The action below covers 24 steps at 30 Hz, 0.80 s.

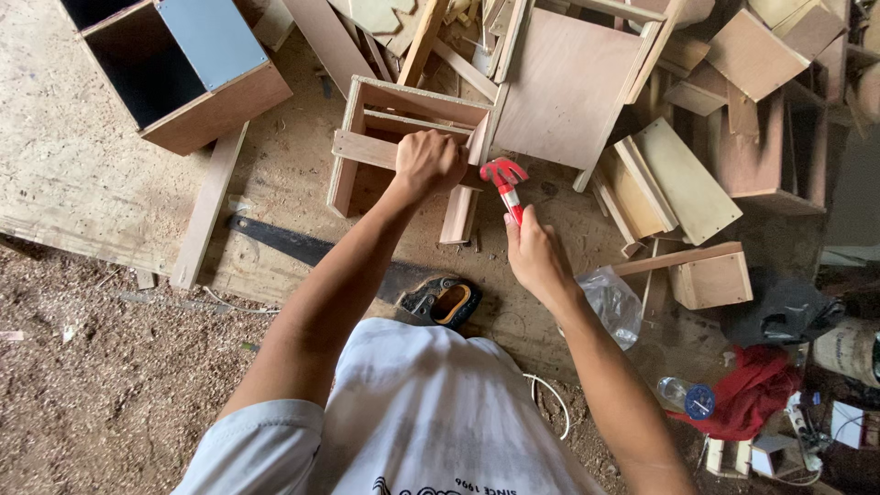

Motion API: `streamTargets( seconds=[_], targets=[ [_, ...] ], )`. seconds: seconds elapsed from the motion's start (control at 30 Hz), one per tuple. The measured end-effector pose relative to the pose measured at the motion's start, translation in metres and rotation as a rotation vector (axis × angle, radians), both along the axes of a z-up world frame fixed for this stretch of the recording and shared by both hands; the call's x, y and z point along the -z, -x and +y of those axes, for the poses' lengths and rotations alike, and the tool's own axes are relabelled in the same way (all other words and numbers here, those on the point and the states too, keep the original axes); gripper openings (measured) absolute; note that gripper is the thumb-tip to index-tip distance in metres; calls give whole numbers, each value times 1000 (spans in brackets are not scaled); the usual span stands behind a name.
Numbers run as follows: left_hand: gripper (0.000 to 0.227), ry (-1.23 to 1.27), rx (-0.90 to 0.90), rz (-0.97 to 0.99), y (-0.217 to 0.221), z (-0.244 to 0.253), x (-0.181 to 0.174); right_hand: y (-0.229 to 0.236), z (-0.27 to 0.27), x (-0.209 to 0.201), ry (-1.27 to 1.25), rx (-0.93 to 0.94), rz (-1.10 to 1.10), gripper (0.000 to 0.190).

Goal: The person assembles a small wooden box by hammering nails into its frame. They retrieve nails from a plastic bag, position them, and use a hammer to drive them into the wood. The person also places a wooden divider inside the box.

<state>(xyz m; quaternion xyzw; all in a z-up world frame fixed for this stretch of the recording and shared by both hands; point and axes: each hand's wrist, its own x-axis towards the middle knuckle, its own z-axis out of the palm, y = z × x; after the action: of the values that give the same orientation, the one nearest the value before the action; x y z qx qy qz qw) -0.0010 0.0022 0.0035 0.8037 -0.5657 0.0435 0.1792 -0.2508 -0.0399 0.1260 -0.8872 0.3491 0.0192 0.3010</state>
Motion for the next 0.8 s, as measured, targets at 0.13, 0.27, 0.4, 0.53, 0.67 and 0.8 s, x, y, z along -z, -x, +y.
streamTargets(
  seconds=[0.13, 0.27, 0.4, 0.53, 0.67, 0.8],
  targets=[
    [42, -162, -17, 114, 5, -1, -9, 8, -3, -25, 104, 15, -273, 31],
    [44, -152, -35, 63, 0, -1, -8, 10, -2, -33, 123, 15, -936, 25],
    [41, -109, -20, 42, -1, -2, -3, -5, -5, -13, 170, -1, -1087, 27],
    [44, -13, -8, 31, -1, 1, 1, -4, 1, -4, 28, 25, -45, 30],
    [38, 10, -1, -30, -6, 5, -1, -1, -5, -23, 80, 37, -94, 31],
    [37, -113, 5, -49, -1, 0, 1, 11, -8, -32, 284, 1, -733, 27]
  ],
)
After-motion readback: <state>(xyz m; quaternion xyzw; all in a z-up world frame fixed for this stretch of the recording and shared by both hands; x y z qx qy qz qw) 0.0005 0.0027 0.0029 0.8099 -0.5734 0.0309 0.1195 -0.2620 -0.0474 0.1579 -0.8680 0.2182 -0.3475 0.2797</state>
